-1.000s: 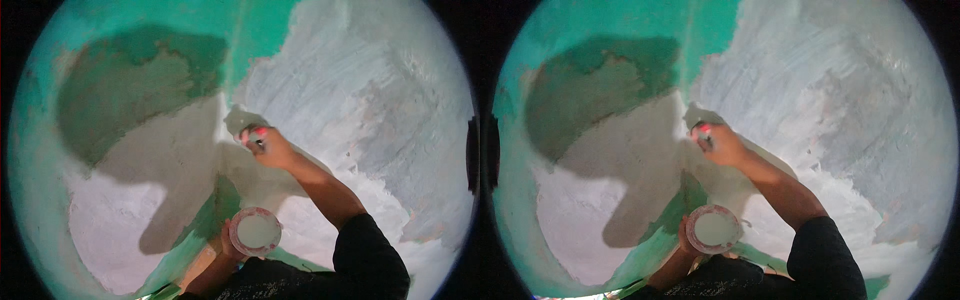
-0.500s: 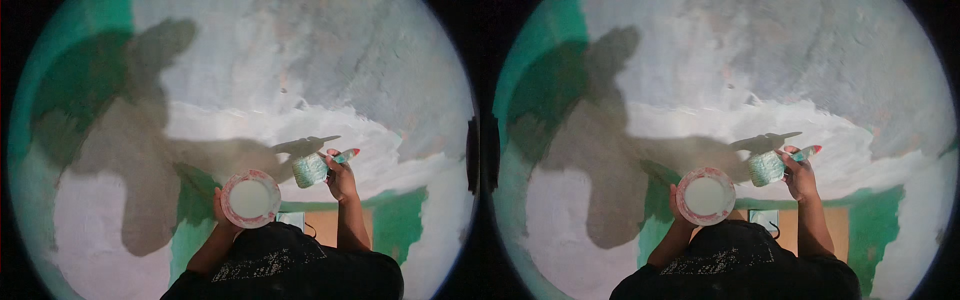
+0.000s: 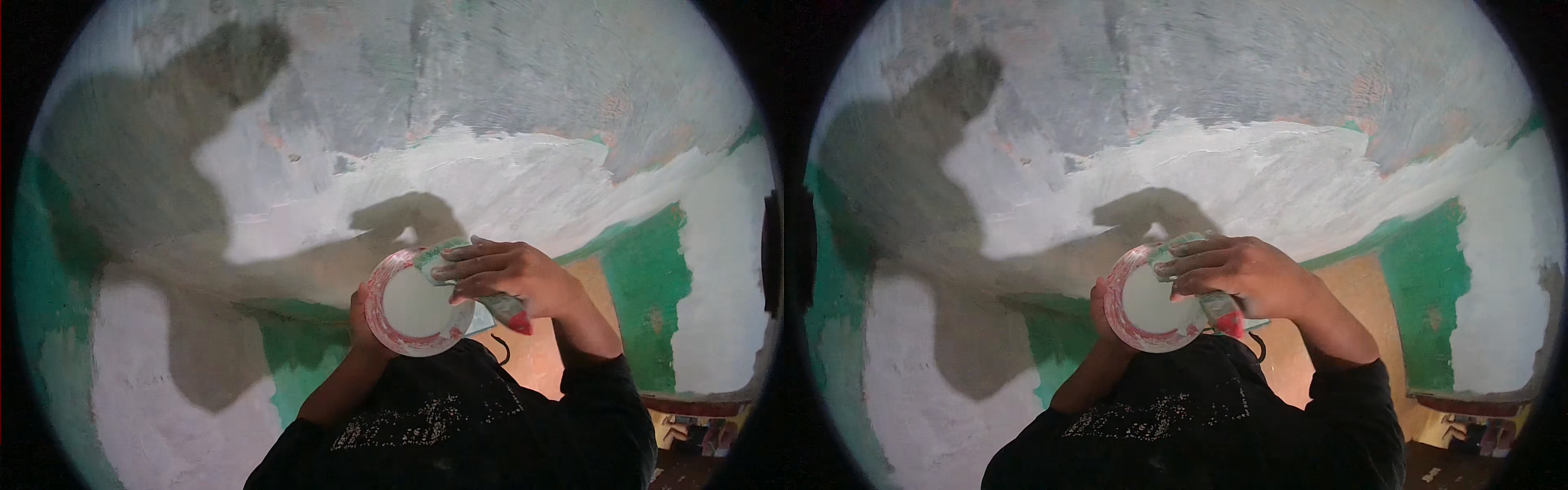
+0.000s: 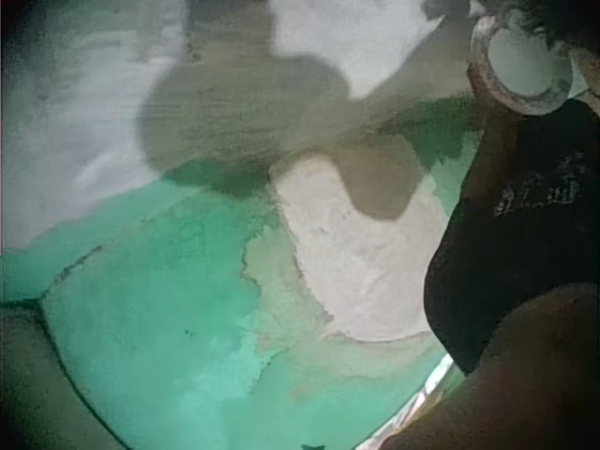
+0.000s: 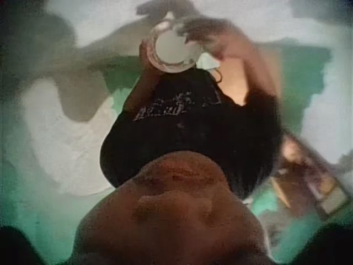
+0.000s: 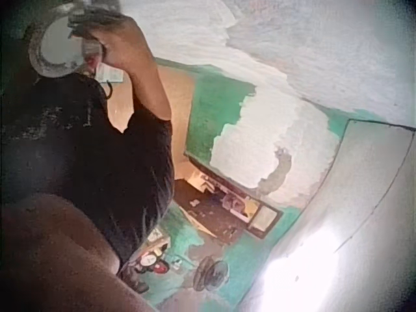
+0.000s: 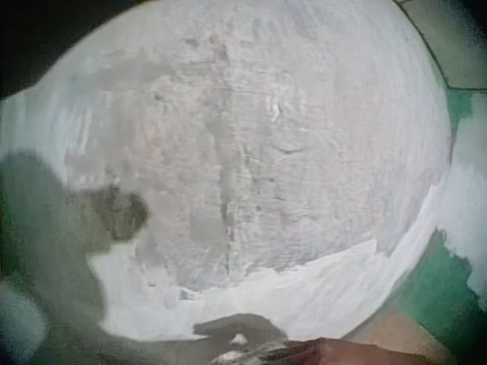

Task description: The person paints a wall with white paint using a paint brush, dipping the brush into a paint bucket and applying the paint to the wall.

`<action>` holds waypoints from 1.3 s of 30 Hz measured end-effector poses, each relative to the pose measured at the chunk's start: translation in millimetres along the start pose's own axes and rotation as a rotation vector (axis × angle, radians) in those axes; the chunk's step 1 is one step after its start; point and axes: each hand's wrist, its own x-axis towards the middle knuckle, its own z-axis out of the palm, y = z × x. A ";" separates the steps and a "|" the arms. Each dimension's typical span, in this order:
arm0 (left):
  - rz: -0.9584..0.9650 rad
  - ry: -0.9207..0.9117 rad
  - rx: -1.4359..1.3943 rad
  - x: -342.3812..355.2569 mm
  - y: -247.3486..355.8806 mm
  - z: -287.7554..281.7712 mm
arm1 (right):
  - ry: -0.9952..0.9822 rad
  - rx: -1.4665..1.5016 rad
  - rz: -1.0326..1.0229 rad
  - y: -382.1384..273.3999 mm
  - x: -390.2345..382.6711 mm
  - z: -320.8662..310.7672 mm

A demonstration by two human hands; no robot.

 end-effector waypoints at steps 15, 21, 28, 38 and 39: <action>-0.132 -0.113 -0.001 17.1 -9.8 31.4 | -0.074 -0.199 0.239 -66.4 -57.1 -35.9; -0.201 -0.017 -0.085 10.0 6.6 21.8 | -0.064 -0.261 0.399 -108.4 -45.8 -10.7; -0.232 0.061 -0.005 3.7 14.7 36.1 | 0.003 -0.281 0.504 -127.2 -35.3 17.9; -0.243 -0.047 -0.072 -3.9 27.4 57.4 | 0.098 -0.020 0.620 -148.3 -29.2 24.7; -0.241 -0.054 -0.078 -4.1 27.8 60.7 | 0.097 -0.019 0.621 -144.7 -36.0 27.5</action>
